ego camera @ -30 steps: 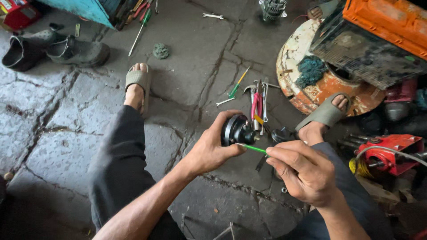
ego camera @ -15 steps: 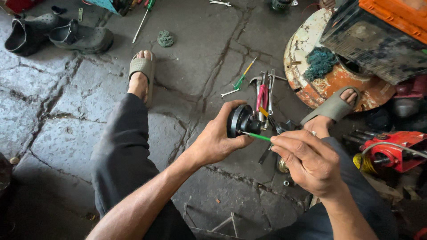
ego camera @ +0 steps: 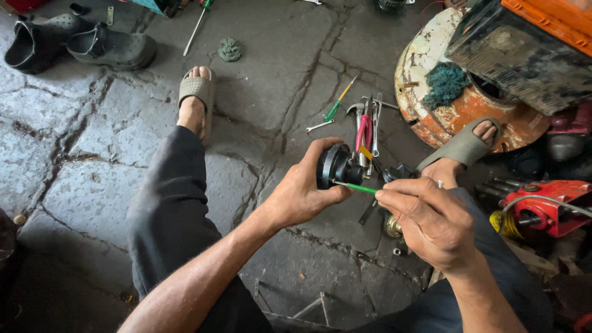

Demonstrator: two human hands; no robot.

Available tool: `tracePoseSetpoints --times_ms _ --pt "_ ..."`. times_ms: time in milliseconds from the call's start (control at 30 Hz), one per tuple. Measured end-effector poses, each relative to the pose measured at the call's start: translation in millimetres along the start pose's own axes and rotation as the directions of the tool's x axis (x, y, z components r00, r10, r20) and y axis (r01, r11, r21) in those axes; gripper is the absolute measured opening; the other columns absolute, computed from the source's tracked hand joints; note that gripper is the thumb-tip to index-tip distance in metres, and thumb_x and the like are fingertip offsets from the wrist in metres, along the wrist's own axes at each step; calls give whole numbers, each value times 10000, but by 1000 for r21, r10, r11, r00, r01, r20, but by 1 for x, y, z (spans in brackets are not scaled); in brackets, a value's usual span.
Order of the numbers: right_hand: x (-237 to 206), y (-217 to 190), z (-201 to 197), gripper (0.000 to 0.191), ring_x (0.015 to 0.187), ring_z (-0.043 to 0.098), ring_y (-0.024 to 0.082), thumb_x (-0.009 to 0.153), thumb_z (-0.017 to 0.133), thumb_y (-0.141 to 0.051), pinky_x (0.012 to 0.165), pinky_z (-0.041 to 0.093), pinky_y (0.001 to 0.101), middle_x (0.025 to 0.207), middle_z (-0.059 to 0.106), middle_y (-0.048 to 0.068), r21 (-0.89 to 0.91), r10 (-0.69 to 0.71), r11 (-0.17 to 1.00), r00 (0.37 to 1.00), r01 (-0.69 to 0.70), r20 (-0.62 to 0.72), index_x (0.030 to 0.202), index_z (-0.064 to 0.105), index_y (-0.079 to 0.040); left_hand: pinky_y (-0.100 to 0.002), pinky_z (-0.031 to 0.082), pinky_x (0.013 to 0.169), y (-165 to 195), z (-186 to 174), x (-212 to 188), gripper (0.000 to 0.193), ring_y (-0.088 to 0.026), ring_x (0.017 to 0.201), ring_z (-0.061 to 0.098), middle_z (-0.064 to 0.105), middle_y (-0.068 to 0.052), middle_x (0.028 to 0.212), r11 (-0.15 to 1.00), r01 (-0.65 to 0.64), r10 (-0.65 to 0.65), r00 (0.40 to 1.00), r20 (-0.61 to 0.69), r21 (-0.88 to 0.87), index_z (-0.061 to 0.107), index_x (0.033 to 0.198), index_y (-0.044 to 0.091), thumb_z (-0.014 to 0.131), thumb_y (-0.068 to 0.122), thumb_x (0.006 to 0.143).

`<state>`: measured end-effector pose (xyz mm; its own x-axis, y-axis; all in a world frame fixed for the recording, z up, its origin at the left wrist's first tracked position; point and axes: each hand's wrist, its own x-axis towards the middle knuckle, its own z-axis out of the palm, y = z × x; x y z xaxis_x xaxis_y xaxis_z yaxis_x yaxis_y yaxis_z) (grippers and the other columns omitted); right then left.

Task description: The person cleans a circular mechanical part with a blue cloth, then uses a green screwdriver to adjust internal components. They insert a metal ring and a small screw, then reassemble the part by attaching a black cap and tightening screws.

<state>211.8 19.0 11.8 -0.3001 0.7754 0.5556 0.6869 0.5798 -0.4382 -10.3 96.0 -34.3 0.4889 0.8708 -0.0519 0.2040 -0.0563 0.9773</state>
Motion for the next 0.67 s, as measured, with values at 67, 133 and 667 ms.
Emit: tracePoseSetpoints --times_ms 67,133,667 --pt "1 1 1 328 884 708 202 791 823 66 769 582 310 1023 702 78 -2 -12 1000 1000 12 4 1080 728 -56 -388 558 945 0 0 0 748 -279 1106 736 732 -162 1163 1000 10 -10 1000 -2 2 434 1436 105 778 261 790" --pt "1 0 0 334 890 708 215 787 806 77 778 581 321 1026 700 83 -15 -25 1000 1000 25 8 1084 728 -54 -389 558 939 0 2 -1 750 -278 1102 735 731 -159 1163 1000 23 -23 1000 -1 9 435 1438 109 775 256 786" --pt "-6 3 3 342 580 592 189 859 779 -154 542 475 350 774 616 62 -61 152 988 968 -142 201 1179 686 -79 -441 554 838 1 -13 13 791 -353 966 736 723 -208 1035 988 -24 30 999 -36 151 395 1449 87 755 183 752"
